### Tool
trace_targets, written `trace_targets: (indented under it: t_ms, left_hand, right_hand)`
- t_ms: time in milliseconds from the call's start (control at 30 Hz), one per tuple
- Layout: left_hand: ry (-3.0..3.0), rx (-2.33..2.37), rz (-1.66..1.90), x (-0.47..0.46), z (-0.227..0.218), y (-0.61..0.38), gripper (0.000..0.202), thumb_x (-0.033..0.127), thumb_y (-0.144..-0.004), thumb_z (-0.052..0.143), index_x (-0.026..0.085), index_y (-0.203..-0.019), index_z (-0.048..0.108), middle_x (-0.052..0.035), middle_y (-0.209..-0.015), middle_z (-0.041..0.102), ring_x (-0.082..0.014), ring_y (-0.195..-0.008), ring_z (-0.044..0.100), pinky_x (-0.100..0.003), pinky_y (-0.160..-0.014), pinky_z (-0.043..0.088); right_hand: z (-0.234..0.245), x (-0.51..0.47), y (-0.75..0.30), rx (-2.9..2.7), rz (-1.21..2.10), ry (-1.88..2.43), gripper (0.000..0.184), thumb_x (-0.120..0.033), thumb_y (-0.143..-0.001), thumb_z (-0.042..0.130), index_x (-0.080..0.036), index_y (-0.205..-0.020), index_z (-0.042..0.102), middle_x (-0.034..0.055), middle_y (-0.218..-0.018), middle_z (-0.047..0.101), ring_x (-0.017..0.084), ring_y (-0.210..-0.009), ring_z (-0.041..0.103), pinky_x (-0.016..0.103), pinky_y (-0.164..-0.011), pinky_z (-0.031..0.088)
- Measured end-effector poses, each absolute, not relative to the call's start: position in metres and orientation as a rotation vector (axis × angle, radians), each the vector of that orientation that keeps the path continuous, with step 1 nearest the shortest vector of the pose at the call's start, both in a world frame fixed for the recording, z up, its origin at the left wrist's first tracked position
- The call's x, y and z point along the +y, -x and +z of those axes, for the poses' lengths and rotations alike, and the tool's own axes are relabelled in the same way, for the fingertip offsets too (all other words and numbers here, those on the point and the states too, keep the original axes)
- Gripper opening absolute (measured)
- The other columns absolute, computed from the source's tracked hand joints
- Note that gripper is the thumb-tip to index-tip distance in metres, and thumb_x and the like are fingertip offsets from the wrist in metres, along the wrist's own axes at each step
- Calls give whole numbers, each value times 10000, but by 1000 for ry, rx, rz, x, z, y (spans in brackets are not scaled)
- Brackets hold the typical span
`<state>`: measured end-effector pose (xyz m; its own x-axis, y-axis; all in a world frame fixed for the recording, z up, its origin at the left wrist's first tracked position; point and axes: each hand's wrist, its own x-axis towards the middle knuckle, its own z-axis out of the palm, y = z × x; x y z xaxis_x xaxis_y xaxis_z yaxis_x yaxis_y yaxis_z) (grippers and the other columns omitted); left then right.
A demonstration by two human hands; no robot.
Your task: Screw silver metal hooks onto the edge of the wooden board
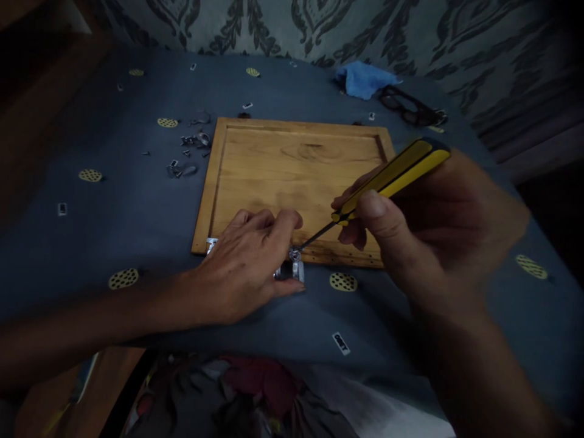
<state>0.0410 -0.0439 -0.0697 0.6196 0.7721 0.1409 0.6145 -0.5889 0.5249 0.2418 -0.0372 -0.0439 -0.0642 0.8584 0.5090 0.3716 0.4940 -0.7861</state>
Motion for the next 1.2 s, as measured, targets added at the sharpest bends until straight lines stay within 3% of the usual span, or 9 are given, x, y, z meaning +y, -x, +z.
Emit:
trace_targets:
  t_ms: [233,333,400,467,600,767,933,1200]
  left_hand:
    - [-2428,1102,498,-43,-70,-43,617,355,-807,865,215,-1227,436,-41,-1083,691,-267,-1059,651,-380,-892,472]
    - [-2425,1097,485,-44,-68,-43,622,346,-794,878,210,-1207,434,-32,-1051,689,-268,-1031,655,-384,-884,469]
    - [-2422,1107,463,-44,-66,-43,612,326,-792,879,203,-1197,436,-36,-1043,688,-271,-1016,654,-382,-870,469]
    - [-2424,1122,448,-44,-64,-44,592,310,-795,875,204,-1183,441,-41,-1045,686,-274,-1013,653,-378,-858,469]
    - [-2408,1118,458,-43,-64,-44,563,306,-798,869,222,-1158,444,-32,-1052,681,-271,-1042,651,-378,-874,470]
    - [-2393,1111,459,-43,-66,-43,565,341,-809,857,232,-1180,445,-28,-1049,682,-266,-1039,647,-380,-877,473]
    - [-2395,1114,506,-44,-69,-42,578,339,-823,841,234,-1225,438,-30,-1078,684,-259,-1054,646,-383,-899,476]
    - [-2380,1104,498,-44,-68,-43,573,329,-815,850,221,-1212,451,-19,-1039,687,-252,-1046,652,-373,-889,473]
  right_hand:
    - [-46,-36,-247,-1675,491,1080,215,-438,-836,841,-332,-791,660,-31,-772,683,164,-513,569,345,-424,462]
    - [-47,-38,-247,-1644,547,1012,162,-368,-824,860,-385,-907,721,-52,-832,705,162,-559,602,330,-439,499]
    - [-47,-38,-247,-1643,565,979,247,-337,-821,866,-419,-1027,758,-62,-937,737,150,-608,636,317,-478,528]
    - [-47,-36,-247,-1676,579,945,255,-315,-806,879,-410,-1024,786,-65,-990,768,142,-621,653,305,-472,520]
    - [-46,-33,-247,-1715,607,870,129,-299,-783,892,-351,-837,787,-50,-812,763,166,-595,646,308,-416,461]
    - [-45,-35,-246,-1682,586,971,135,-336,-776,901,-327,-796,768,-33,-765,740,186,-652,703,307,-463,512]
    - [-43,-36,-247,-1642,666,997,136,-340,-794,889,-314,-831,760,-49,-777,727,120,-466,623,260,-340,472]
    - [-43,-37,-251,-1703,635,1010,68,-318,-880,806,-290,-855,749,-33,-760,719,118,-457,614,267,-340,456]
